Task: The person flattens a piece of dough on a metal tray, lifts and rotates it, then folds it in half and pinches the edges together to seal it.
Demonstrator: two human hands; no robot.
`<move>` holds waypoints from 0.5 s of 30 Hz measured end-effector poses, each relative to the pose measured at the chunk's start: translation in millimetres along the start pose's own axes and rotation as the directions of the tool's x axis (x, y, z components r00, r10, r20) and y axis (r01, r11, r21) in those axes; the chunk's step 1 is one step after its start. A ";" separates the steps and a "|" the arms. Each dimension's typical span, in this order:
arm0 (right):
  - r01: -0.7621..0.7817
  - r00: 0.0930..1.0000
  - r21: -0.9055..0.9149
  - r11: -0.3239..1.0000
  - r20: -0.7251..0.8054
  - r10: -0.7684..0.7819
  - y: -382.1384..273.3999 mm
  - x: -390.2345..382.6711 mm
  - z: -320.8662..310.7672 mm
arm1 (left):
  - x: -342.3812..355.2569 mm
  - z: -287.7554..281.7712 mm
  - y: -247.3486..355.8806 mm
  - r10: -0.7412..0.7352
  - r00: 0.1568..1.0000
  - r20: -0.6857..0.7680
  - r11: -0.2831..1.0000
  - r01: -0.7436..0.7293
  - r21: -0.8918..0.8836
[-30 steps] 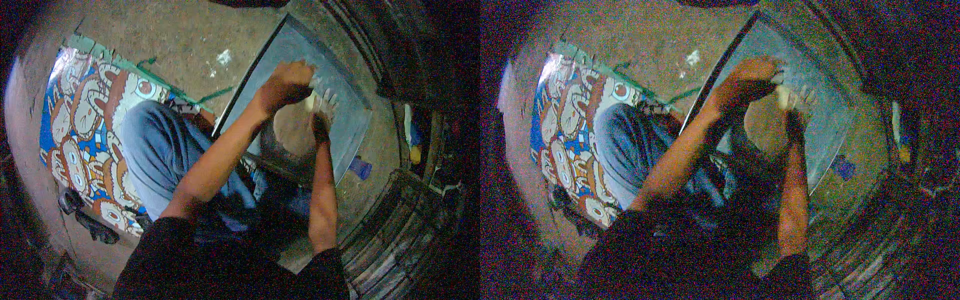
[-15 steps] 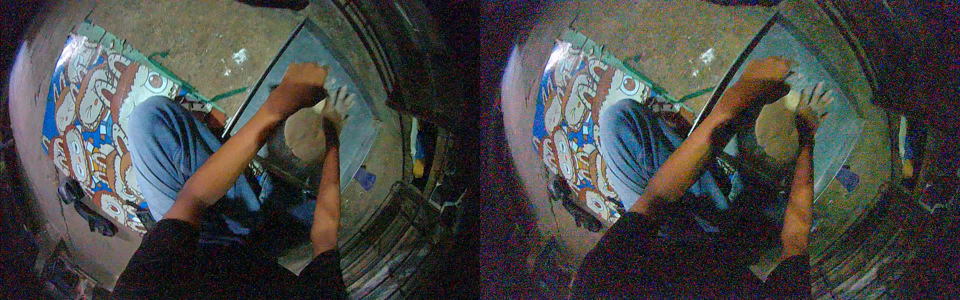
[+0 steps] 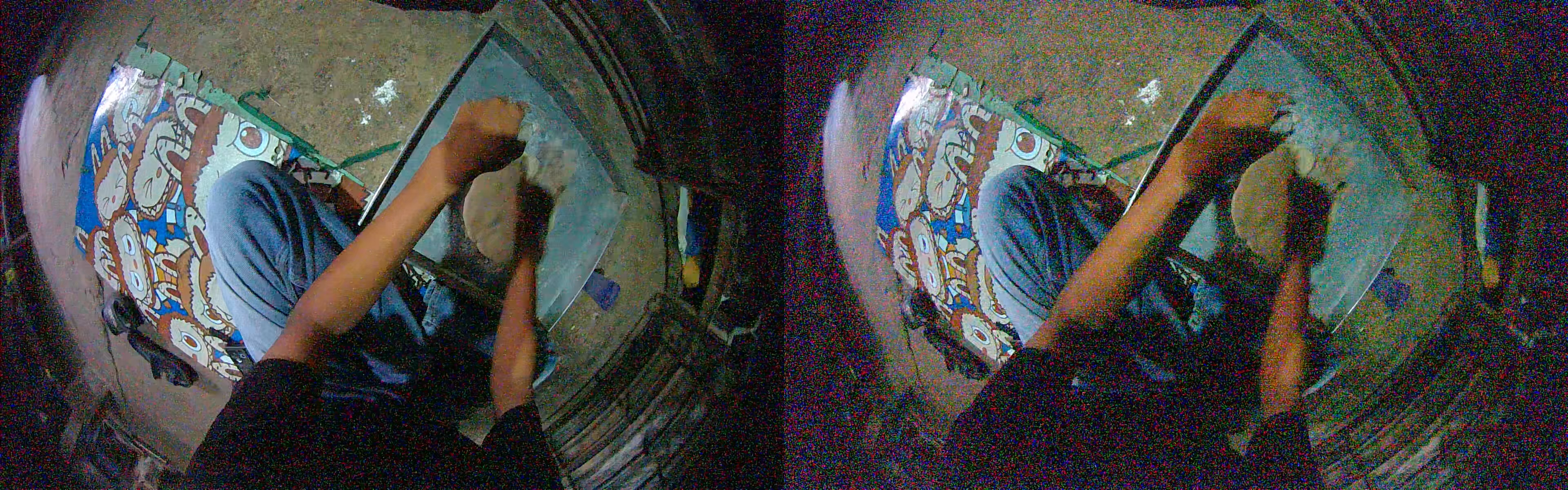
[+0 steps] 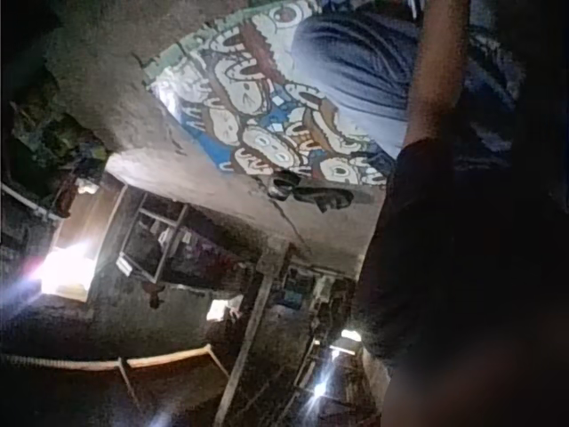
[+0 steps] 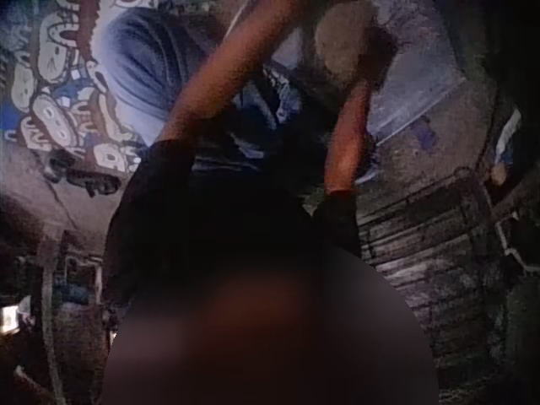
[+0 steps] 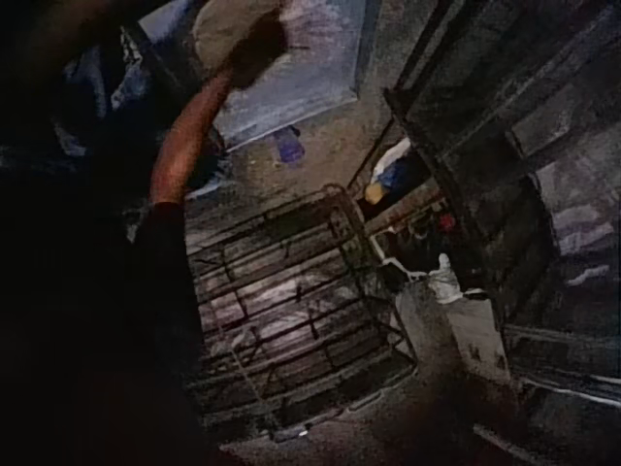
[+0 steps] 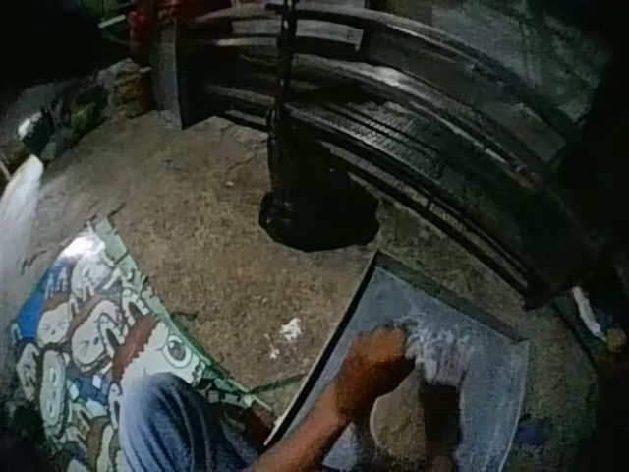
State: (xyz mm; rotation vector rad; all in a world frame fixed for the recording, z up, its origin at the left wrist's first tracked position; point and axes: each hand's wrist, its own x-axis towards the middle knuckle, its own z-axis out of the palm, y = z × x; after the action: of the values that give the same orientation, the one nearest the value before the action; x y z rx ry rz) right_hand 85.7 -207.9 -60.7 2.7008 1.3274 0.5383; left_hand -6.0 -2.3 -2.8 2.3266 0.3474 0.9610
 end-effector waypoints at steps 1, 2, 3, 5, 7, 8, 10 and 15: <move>-0.006 1.000 0.024 1.000 0.027 0.006 0.6 -17.7 -1.3 | 2.2 -0.9 1.6 -0.057 0.992 0.110 0.998 0.057 -0.001; -0.017 0.999 0.052 0.999 0.045 0.014 -0.3 -26.4 -2.6 | 8.3 -2.3 0.5 -0.103 0.971 0.215 0.995 0.102 0.016; -0.023 0.998 0.061 0.998 0.063 0.019 1.3 -33.6 -9.6 | 7.6 -0.7 3.0 -0.154 0.933 0.325 0.988 0.155 0.024; -0.025 0.998 0.072 0.997 0.062 0.021 -0.7 -17.2 -0.8 | 2.1 -3.5 0.9 -0.096 0.966 0.239 0.994 0.106 -0.029; -0.020 0.999 0.043 0.999 0.034 0.019 -1.6 5.3 0.7 | 3.7 2.1 -3.2 -0.040 0.983 0.181 0.996 0.053 -0.071; -0.027 1.000 0.036 0.999 0.014 0.027 -2.5 14.5 -0.3 | 2.9 6.8 -6.5 -0.020 0.983 0.180 0.996 0.035 -0.079; -0.039 0.999 0.048 0.998 -0.007 0.039 -5.6 23.6 -3.4 | 0.1 7.1 -7.2 -0.027 0.980 0.197 0.996 0.044 -0.081; -0.075 0.996 0.139 0.987 0.060 0.067 -12.4 -35.6 -10.1 | 6.7 -4.0 -0.1 -0.159 0.902 0.400 0.977 0.201 -0.065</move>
State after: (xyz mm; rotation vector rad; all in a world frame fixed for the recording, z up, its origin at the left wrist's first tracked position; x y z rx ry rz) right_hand 52.9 -228.8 -63.9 2.8633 1.3065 0.3871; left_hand -4.1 2.4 3.1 2.2752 0.3295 0.3956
